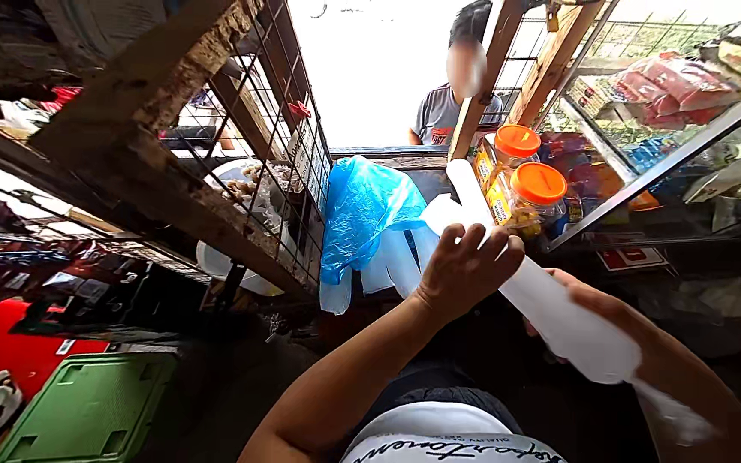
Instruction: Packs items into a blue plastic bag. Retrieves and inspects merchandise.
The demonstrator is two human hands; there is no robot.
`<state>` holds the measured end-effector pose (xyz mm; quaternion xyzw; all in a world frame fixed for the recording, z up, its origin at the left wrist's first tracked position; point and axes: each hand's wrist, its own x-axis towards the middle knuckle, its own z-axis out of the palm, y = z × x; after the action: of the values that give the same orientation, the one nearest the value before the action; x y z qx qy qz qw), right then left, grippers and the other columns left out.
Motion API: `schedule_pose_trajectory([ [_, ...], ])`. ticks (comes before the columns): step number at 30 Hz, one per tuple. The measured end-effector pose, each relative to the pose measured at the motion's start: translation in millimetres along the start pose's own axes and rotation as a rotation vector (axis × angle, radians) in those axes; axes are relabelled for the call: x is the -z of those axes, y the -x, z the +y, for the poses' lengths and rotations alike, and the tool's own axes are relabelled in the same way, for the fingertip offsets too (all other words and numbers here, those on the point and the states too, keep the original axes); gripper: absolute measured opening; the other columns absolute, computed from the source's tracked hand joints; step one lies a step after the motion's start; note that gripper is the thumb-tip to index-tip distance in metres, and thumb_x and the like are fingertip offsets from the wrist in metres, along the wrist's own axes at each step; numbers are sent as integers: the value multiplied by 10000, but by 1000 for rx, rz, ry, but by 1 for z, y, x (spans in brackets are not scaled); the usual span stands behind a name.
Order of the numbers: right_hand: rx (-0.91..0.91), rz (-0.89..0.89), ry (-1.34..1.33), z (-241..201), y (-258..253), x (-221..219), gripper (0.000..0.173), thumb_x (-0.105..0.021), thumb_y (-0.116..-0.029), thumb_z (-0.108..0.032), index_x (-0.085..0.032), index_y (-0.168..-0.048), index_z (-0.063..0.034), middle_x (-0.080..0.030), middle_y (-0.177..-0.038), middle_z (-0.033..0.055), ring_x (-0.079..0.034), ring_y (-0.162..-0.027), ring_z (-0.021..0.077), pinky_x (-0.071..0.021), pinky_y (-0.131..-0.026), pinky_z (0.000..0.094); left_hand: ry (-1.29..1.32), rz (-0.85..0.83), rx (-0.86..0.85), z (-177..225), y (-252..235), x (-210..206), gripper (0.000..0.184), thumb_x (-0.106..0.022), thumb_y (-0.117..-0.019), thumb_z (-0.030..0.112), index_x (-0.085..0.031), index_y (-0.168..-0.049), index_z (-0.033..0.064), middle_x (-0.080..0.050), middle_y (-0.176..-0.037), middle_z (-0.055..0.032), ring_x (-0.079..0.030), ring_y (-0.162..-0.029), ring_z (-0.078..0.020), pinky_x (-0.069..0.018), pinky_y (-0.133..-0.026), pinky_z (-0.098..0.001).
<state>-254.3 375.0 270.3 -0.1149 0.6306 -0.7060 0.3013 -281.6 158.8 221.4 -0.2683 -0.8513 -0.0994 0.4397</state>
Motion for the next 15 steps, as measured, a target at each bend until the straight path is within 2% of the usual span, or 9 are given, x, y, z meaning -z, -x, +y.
schedule_pose_trajectory([
  [2,254,-35,36,7,10,19,585,-528,-945,-683,-644,-1276,-215,-733,-990,-55,-696,-769,59,-592,-631,238,66,71,61,4,-13,15,311,-789,-772,345,-760,-1003,140,-724,-915,-41,-641,-821,-228,-439,-814,-427],
  [4,577,104,370,18,7,28,427,-510,-989,-616,-642,-1303,-359,-714,-1135,-162,-662,-983,-26,-550,-839,188,168,68,219,9,-24,30,486,-789,-690,533,-774,-962,130,-702,-842,-28,-626,-776,-204,-443,-778,-411],
  [5,699,157,620,22,0,26,491,-519,-999,-603,-543,-1406,-331,-652,-1267,-158,-604,-1141,-33,-509,-961,194,239,68,306,12,-29,37,525,-796,-671,570,-765,-936,118,-700,-819,-22,-629,-759,-182,-449,-745,-393],
  [6,757,213,793,29,-7,20,647,-581,-967,-613,-492,-1453,-196,-625,-1328,-58,-570,-1219,14,-490,-1012,235,314,61,396,16,-33,43,541,-800,-669,583,-750,-924,109,-707,-817,-14,-652,-763,-152,-476,-720,-371],
  [8,747,295,905,48,-15,1,873,-689,-881,-619,-498,-1435,28,-651,-1299,139,-598,-1205,70,-504,-1004,258,506,36,560,24,-37,52,536,-819,-685,557,-725,-935,92,-708,-814,13,-675,-770,-80,-526,-673,-312],
  [9,721,304,893,56,-16,-6,909,-704,-874,-607,-464,-1433,69,-644,-1316,151,-588,-1216,8,-491,-1018,196,611,15,623,27,-38,55,525,-829,-701,536,-717,-947,86,-707,-817,19,-678,-772,-58,-541,-665,-299],
  [12,720,246,777,68,-8,-7,877,-722,-892,-544,-412,-1469,38,-647,-1304,51,-551,-1184,-115,-463,-1002,102,866,-139,652,21,-30,60,541,-856,-737,476,-711,-1021,40,-711,-884,-11,-687,-835,-60,-581,-741,-296],
  [13,691,193,731,69,-3,-1,841,-724,-897,-534,-421,-1478,-8,-661,-1274,1,-580,-1136,-116,-501,-962,108,898,-233,605,11,-23,63,576,-851,-754,465,-704,-1084,18,-714,-954,-41,-683,-891,-86,-576,-792,-315],
  [15,553,45,582,70,11,13,776,-739,-899,-505,-448,-1491,-96,-688,-1209,-60,-655,-1031,-54,-583,-876,172,681,-375,561,-10,1,71,649,-742,-836,562,-686,-1218,40,-702,-1128,-84,-664,-1031,-189,-552,-876,-421],
])
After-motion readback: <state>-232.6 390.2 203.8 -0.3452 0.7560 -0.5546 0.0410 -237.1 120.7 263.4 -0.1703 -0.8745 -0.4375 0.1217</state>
